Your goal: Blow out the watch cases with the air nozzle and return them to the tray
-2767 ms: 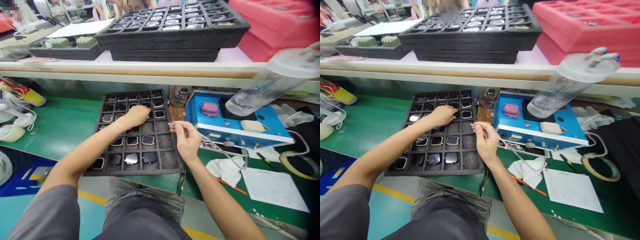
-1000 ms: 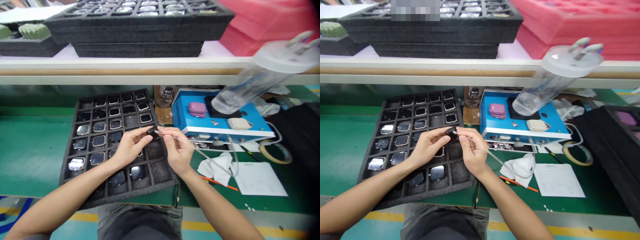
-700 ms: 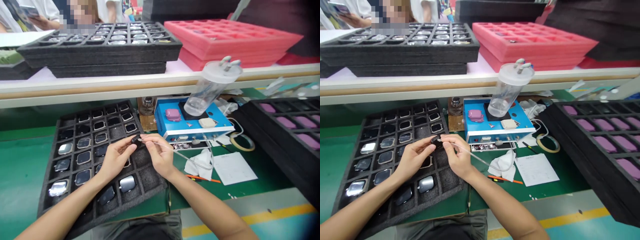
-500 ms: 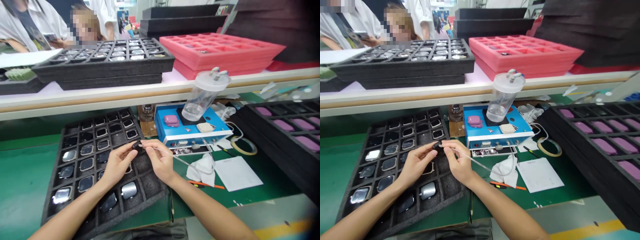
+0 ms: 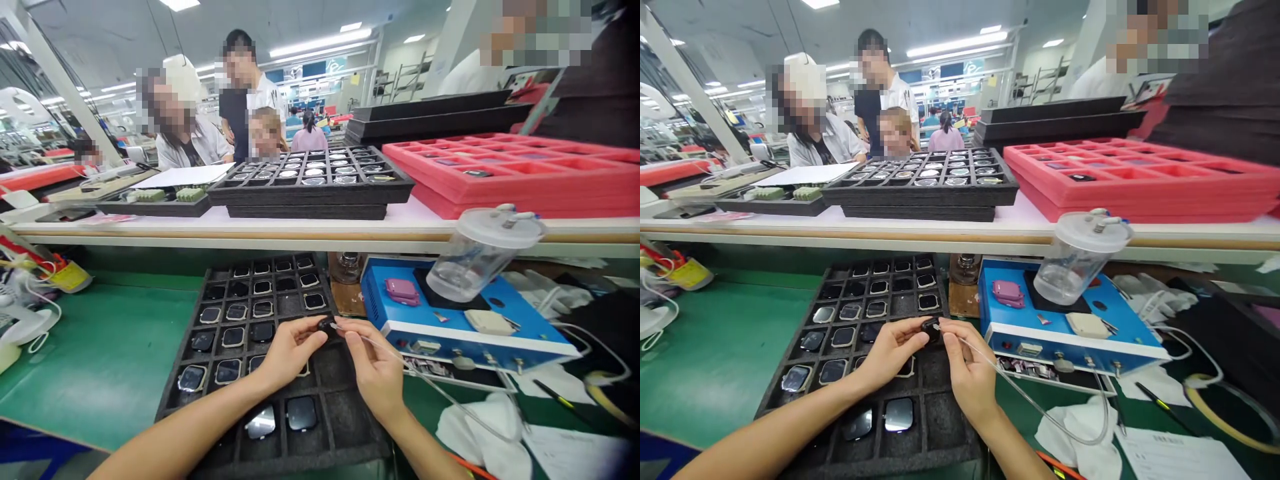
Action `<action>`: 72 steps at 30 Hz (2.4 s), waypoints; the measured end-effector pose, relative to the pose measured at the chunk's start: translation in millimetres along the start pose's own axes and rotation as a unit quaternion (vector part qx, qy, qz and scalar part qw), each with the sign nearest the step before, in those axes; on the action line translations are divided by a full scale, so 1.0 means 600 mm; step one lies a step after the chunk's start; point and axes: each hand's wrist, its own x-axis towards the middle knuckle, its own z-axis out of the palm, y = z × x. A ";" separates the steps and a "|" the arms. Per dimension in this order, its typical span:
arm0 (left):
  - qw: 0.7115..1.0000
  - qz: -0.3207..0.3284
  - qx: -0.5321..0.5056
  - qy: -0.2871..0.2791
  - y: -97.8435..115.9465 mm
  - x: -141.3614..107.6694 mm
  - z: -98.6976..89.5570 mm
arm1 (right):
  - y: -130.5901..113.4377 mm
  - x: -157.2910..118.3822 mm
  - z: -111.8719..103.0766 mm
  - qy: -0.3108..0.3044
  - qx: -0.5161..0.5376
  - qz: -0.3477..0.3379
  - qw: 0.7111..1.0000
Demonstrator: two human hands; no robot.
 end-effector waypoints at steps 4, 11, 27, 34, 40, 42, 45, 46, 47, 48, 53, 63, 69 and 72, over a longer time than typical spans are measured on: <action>1.000 -0.001 0.001 0.001 -0.002 0.000 0.000 | 0.003 -0.002 -0.001 0.003 -0.004 0.002 1.000; 1.000 0.002 0.006 0.000 -0.004 -0.001 0.000 | 0.004 -0.002 -0.001 0.002 0.001 0.004 1.000; 1.000 0.002 0.006 -0.001 0.003 0.003 0.000 | 0.000 0.002 0.001 -0.002 0.025 0.001 1.000; 1.000 0.010 0.014 0.000 -0.002 0.004 -0.001 | -0.002 0.002 0.001 -0.008 0.031 0.009 0.999; 1.000 0.004 0.025 0.011 -0.004 0.008 -0.002 | -0.001 0.004 0.001 -0.004 0.041 0.006 0.999; 0.999 0.000 0.038 0.020 -0.003 0.011 -0.003 | -0.001 0.007 0.001 -0.002 0.045 0.002 0.999; 0.997 -0.005 0.062 0.035 -0.005 0.017 -0.005 | 0.001 0.013 0.001 0.002 0.048 -0.002 0.999; 0.997 -0.005 0.071 0.038 -0.006 0.020 -0.005 | 0.002 0.015 0.001 0.003 0.047 -0.003 0.999; 0.996 -0.005 0.079 0.040 -0.007 0.022 -0.006 | 0.003 0.017 0.001 0.003 0.044 -0.004 0.999; 0.995 -0.005 0.086 0.040 -0.008 0.023 -0.007 | 0.003 0.018 0.000 0.003 0.042 -0.005 0.999; 0.994 -0.004 0.105 0.042 -0.009 0.026 -0.009 | 0.003 0.020 0.000 0.001 0.047 -0.011 0.999; 0.993 -0.001 0.108 0.047 -0.007 0.026 -0.009 | -0.001 0.022 -0.003 -0.007 0.060 -0.013 0.998; 0.993 -0.003 0.105 0.049 -0.008 0.026 -0.007 | 0.002 0.022 -0.003 -0.007 0.056 -0.017 0.998; 0.993 -0.007 0.110 0.045 -0.005 0.027 -0.006 | 0.003 0.022 -0.003 -0.007 0.054 -0.017 0.998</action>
